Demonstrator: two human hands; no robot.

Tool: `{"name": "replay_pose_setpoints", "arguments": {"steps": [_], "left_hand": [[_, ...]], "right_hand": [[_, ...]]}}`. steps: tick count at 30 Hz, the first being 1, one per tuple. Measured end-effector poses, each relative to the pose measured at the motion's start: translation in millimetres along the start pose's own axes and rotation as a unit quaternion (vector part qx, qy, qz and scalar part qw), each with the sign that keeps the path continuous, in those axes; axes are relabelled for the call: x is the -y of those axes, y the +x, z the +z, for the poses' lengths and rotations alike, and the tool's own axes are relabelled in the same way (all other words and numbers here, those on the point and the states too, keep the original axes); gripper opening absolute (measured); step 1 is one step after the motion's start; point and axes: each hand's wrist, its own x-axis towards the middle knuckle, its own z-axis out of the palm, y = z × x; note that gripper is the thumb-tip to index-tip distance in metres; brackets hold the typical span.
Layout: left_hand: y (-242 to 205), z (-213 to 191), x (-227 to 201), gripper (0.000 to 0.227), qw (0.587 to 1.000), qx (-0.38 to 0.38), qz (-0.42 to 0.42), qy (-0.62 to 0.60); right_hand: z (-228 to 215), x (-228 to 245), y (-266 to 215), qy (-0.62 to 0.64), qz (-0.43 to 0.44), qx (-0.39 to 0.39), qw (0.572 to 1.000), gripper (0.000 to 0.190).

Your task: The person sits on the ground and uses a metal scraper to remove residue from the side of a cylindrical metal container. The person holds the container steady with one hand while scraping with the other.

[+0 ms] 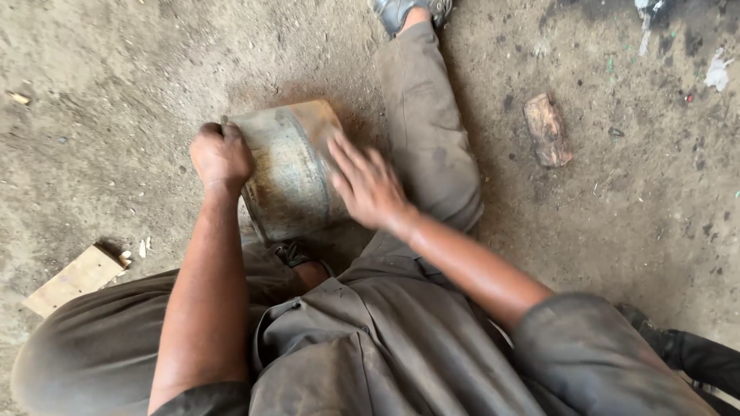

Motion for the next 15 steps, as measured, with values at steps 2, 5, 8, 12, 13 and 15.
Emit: {"name": "replay_pose_setpoints", "arguments": {"steps": [2, 5, 8, 12, 13, 15], "left_hand": [[0, -1, 4, 0.037, 0.998, 0.029, 0.009, 0.049], [2, -1, -3, 0.037, 0.996, 0.033, 0.028, 0.078], [-2, -5, -3, 0.037, 0.996, 0.020, 0.028, 0.085], [-2, -3, -4, 0.034, 1.000, 0.020, 0.002, 0.004], [-2, -2, -3, 0.034, 1.000, 0.025, -0.002, 0.009], [0, 0, 1, 0.034, 0.999, 0.028, -0.017, 0.015]], "right_hand": [[5, 4, -35, -0.032, 0.035, 0.049, 0.998, 0.066], [8, -3, -13, -0.029, 0.030, 0.010, 0.999, 0.066], [12, -17, 70, 0.001, 0.058, 0.019, 0.998, 0.064], [3, -26, 92, 0.028, 0.075, 0.089, 0.993, 0.065], [2, -21, 73, 0.026, 0.064, 0.064, 0.996, 0.065], [-1, -9, 19, 0.019, 0.022, 0.021, 0.999, 0.067]]}}
